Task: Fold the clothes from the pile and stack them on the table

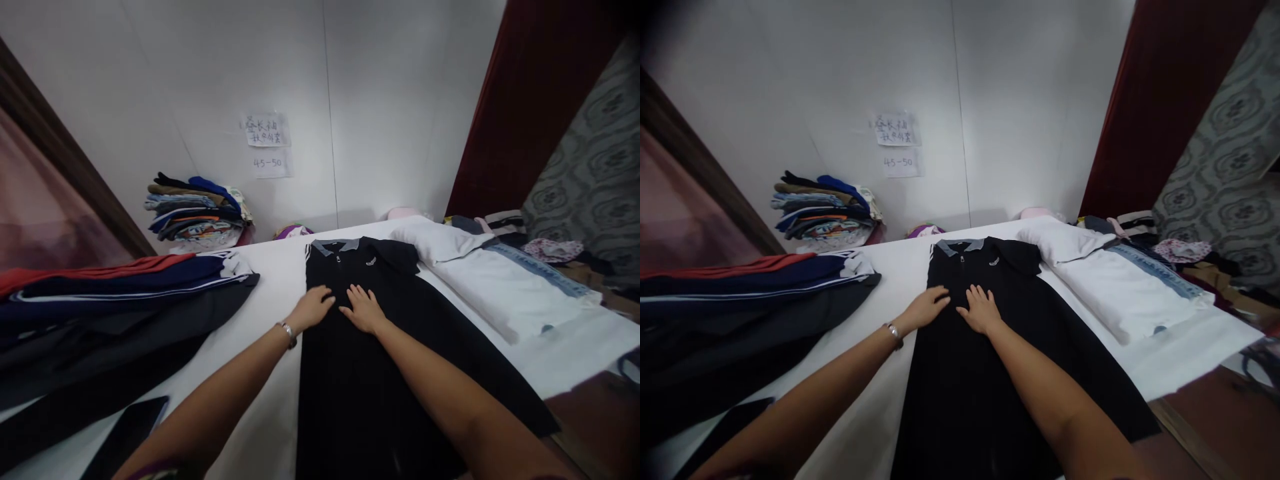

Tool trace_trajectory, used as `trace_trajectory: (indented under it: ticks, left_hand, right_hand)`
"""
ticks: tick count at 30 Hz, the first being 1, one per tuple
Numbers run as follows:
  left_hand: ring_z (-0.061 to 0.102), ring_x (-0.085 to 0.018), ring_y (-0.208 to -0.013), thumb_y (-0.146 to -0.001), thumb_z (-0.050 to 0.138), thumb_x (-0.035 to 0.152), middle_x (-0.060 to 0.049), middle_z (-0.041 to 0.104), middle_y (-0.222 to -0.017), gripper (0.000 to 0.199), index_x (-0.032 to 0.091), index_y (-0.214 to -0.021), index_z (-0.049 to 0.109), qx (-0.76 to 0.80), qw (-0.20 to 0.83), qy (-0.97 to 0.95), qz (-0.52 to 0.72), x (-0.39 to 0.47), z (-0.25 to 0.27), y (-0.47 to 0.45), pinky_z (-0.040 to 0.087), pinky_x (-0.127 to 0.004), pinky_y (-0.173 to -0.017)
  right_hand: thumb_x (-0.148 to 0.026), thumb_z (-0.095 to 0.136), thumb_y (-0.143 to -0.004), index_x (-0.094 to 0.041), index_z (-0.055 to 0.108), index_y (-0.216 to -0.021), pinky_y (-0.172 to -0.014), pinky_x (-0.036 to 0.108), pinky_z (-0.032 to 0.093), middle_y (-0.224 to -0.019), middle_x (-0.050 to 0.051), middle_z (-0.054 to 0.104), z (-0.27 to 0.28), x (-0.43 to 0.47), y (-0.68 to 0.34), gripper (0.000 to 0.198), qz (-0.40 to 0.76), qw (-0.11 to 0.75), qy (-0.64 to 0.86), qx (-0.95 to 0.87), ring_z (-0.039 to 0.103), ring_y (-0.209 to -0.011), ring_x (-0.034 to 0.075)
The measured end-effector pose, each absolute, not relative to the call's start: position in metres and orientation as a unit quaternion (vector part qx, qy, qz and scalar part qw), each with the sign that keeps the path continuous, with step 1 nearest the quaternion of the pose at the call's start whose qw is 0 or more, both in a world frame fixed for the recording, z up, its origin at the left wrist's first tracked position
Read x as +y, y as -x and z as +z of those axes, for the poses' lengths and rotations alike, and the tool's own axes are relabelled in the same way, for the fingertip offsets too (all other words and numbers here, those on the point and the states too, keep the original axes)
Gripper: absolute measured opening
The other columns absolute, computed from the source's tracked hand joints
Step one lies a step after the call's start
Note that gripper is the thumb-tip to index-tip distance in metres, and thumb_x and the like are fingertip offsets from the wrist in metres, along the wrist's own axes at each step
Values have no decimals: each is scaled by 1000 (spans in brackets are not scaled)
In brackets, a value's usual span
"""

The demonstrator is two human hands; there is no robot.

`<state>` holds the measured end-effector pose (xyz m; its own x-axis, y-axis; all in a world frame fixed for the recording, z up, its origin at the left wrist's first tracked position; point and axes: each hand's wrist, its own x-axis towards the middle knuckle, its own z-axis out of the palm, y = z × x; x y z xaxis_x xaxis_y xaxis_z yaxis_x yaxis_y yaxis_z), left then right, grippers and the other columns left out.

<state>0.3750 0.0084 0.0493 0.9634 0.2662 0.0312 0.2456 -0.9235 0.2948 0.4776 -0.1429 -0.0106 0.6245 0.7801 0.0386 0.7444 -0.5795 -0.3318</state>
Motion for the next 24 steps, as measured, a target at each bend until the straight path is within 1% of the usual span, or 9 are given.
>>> trace_trajectory:
  ticks: [2,4,8,12,15,17,19,21,24]
  left_hand:
    - [34,-23,-140,-94,38,37,-13,43,-149,48,14,-134,52,156,110,-980,53,27,55,-409,28,-39,-114]
    - [24,-27,-145,-94,37,37,-13,33,-155,51,15,-139,45,173,90,-979,54,43,54,-441,22,-47,-116]
    - [12,-28,-147,-93,35,47,-11,21,-159,61,16,-145,36,202,70,-976,39,69,40,-487,12,-53,-117]
    - [18,-33,-146,-88,33,62,-17,24,-158,75,14,-146,35,265,78,-961,-10,89,16,-507,18,-60,-113]
    - [17,-32,-146,-86,31,65,-14,21,-159,78,17,-147,33,287,80,-954,-24,99,7,-512,21,-61,-112]
    - [22,-33,-145,-84,36,67,-12,26,-158,77,20,-145,38,289,79,-954,-24,104,9,-515,26,-59,-111]
    - [30,-34,-141,-84,38,65,-13,33,-155,74,20,-142,43,290,74,-954,-14,105,17,-516,32,-57,-108]
    - [30,-33,-141,-88,34,60,-14,34,-154,68,19,-142,43,287,64,-956,13,100,25,-516,30,-57,-109]
    - [21,-29,-145,-92,31,54,-12,27,-158,65,17,-144,39,254,50,-965,51,82,28,-508,21,-54,-114]
  right_hand:
    - [-58,30,-95,-14,36,-147,-116,53,13,-157,14,26,-10,-143,-477,69,56,167,886,-429,17,-146,29]
    - [-57,32,-94,-13,37,-147,-117,53,12,-157,14,26,-9,-143,-477,69,57,174,884,-431,17,-146,29]
    - [-57,34,-94,-12,36,-148,-117,52,11,-157,14,24,-11,-143,-477,70,57,179,882,-431,16,-147,29]
    - [-57,31,-94,-11,33,-149,-118,51,9,-158,13,23,-11,-142,-477,72,69,181,884,-426,13,-147,28]
    - [-56,30,-94,-11,31,-149,-118,50,7,-158,12,21,-9,-142,-476,72,74,183,885,-422,11,-148,27]
    - [-56,31,-94,-11,31,-150,-118,49,5,-159,11,20,-7,-142,-475,72,80,185,885,-419,11,-148,26]
    - [-56,31,-93,-10,30,-150,-118,49,5,-159,11,20,-5,-142,-475,73,85,188,885,-417,10,-148,26]
    - [-56,31,-93,-9,30,-150,-118,48,5,-159,11,20,-4,-142,-474,74,87,192,884,-417,10,-148,26]
    - [-57,32,-93,-10,30,-150,-118,49,5,-159,12,20,-2,-142,-474,74,89,194,884,-417,10,-148,26]
